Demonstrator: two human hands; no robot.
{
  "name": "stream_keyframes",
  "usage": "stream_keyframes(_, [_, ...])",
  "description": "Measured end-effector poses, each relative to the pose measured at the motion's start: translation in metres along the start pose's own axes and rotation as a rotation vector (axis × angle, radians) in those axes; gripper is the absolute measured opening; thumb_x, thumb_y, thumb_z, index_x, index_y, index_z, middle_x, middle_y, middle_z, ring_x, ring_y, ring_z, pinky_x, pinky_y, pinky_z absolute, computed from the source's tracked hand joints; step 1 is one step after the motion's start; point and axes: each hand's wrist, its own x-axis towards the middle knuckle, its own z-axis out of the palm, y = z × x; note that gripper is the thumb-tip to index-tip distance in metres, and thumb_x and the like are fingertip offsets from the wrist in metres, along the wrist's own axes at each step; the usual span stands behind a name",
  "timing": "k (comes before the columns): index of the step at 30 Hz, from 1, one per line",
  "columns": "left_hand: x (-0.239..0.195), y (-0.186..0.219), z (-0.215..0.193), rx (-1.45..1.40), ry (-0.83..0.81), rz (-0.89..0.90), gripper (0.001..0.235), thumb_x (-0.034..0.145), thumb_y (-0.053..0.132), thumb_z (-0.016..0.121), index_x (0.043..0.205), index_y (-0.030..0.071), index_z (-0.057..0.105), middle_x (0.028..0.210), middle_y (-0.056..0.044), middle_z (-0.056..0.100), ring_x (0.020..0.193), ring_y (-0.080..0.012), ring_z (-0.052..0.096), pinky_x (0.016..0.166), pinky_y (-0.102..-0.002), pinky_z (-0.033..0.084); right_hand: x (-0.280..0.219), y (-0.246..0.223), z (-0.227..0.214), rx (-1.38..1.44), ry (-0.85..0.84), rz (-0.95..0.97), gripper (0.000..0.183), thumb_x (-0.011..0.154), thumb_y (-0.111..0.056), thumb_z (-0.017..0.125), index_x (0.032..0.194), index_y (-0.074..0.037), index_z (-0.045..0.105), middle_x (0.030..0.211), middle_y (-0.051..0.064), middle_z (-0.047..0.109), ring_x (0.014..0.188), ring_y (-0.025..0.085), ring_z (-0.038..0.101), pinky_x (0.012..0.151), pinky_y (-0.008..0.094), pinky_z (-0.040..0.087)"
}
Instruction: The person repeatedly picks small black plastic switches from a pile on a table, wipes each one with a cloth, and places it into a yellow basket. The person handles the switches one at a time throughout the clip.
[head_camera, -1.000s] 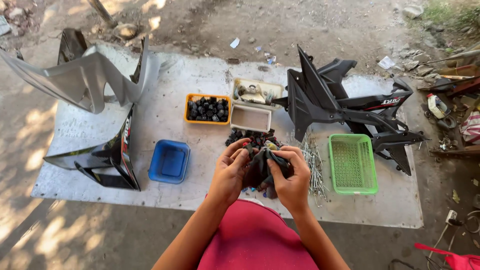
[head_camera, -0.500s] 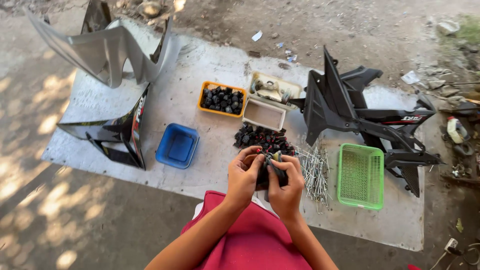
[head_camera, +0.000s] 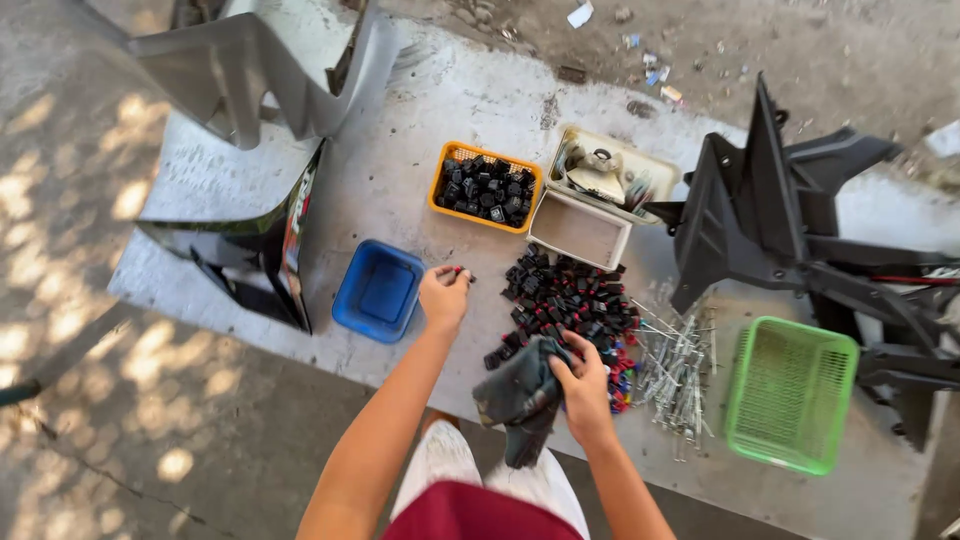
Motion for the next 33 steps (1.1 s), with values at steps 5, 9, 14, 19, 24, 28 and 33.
stream_keyframes(5, [0.146,-0.048,0.059,0.291,0.196,0.404,0.016,0.080,0.026,0.080,0.088,0.016,0.071,0.081,-0.007,0.074,0.085,-0.0322,0.073,0.080,-0.044,0.056,0.053,0.064,-0.020,-0.096,0.067,0.240,0.050,0.095,0.008,0.047,0.144,-0.001,0.051,0.110,0.032,0.071,0.080,0.029,0.072,0.064,0.045,0.058])
stream_keyframes(9, [0.186,-0.019,0.072,0.301,0.057,0.467,0.021,0.075,0.016,0.086,0.091,0.019,0.073,0.081,-0.001,0.072,0.080,-0.0253,0.071,0.079,-0.039,0.055,0.082,0.108,-0.019,-0.099,0.185,0.265,0.048,0.092,0.013,0.040,0.131,-0.002,0.065,0.106,0.025,0.073,0.090,0.025,0.070,0.073,0.041,0.058])
stream_keyframes(14, [0.212,0.006,0.089,0.388,-0.011,0.710,0.033,0.079,0.004,0.076,0.111,0.015,0.078,0.103,-0.012,0.049,0.098,-0.0307,0.048,0.090,-0.039,0.047,0.093,0.141,0.000,-0.019,0.259,0.226,0.038,0.093,0.005,0.037,0.114,0.000,0.069,0.096,0.010,0.072,0.078,0.014,0.059,0.074,0.023,0.046])
stream_keyframes(19, [0.230,0.004,0.088,0.458,-0.035,1.009,0.028,0.077,0.009,0.080,0.104,0.019,0.082,0.102,-0.009,0.045,0.091,-0.0285,0.044,0.084,-0.039,0.043,0.087,0.182,0.007,0.052,0.295,0.289,0.036,0.095,0.005,0.038,0.113,0.000,0.068,0.098,0.009,0.070,0.080,0.012,0.058,0.073,0.023,0.047])
stream_keyframes(24, [0.197,-0.008,0.077,0.537,0.020,1.056,0.057,0.081,0.011,0.093,0.130,0.016,0.064,0.123,-0.017,0.048,0.108,-0.0395,0.048,0.095,-0.053,0.046,0.078,0.176,0.007,0.032,0.273,0.283,0.035,0.095,0.004,0.038,0.112,-0.001,0.069,0.096,0.006,0.068,0.079,0.010,0.054,0.073,0.022,0.045])
stream_keyframes(28, [0.103,-0.046,0.060,0.400,-0.262,0.955,0.035,0.094,0.019,0.077,0.125,0.015,0.061,0.102,-0.010,0.050,0.097,-0.0297,0.052,0.092,-0.042,0.045,0.079,0.166,0.001,0.044,0.346,0.223,0.033,0.097,-0.005,0.039,0.108,-0.001,0.069,0.088,0.010,0.066,0.075,0.013,0.057,0.070,0.026,0.049])
stream_keyframes(33, [-0.002,-0.168,0.040,0.714,-0.731,0.740,0.054,0.075,0.017,0.085,0.125,0.016,0.066,0.107,-0.015,0.063,0.101,-0.0378,0.066,0.089,-0.049,0.053,0.067,0.193,-0.034,-0.201,0.395,0.126,0.046,0.109,-0.044,0.036,0.121,-0.009,0.064,0.079,0.010,0.061,0.062,0.012,0.056,0.049,0.025,0.050])
